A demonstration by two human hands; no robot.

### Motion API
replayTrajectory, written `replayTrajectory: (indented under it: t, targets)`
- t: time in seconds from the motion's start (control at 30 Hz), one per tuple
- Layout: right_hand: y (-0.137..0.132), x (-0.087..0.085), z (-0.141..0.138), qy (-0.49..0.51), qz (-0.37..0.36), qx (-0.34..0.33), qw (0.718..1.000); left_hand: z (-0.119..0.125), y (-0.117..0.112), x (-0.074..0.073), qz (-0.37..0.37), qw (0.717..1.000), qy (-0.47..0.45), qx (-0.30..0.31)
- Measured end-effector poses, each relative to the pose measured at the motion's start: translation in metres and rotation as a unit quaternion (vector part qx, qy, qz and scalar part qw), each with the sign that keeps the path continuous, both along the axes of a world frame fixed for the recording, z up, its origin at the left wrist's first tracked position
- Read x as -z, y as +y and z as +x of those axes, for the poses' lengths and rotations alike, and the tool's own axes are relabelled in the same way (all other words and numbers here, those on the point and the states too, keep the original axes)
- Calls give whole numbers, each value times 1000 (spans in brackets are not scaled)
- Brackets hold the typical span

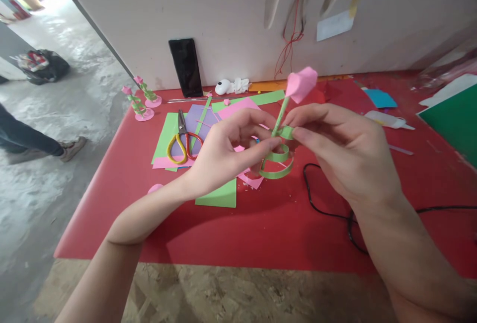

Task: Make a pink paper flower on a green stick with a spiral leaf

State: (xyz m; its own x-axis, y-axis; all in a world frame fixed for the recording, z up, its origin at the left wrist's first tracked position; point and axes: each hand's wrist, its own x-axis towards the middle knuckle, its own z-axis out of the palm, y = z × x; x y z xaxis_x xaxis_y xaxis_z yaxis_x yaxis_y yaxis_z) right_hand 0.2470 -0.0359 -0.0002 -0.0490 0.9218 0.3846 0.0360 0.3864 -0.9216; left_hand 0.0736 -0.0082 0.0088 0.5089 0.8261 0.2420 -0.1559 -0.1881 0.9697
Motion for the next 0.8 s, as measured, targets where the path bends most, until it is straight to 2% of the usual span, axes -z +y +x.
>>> replayTrajectory:
  t: [0.1, 0.33, 0.6, 0.8]
  targets:
    - [1, 0, 1, 10, 13, -8, 1000, 1, 1, 0, 3, 1000, -21, -10]
    - [2, 0, 0, -6, 1, -40, 999, 0, 1, -1, 21, 1000, 9, -14]
    - [0, -1, 0, -11, 12, -40, 999, -3, 3, -1, 68, 997, 34, 19]
    - [0, -2, -1, -33, 14, -9, 999, -2, 3, -4, 56, 996, 74, 4]
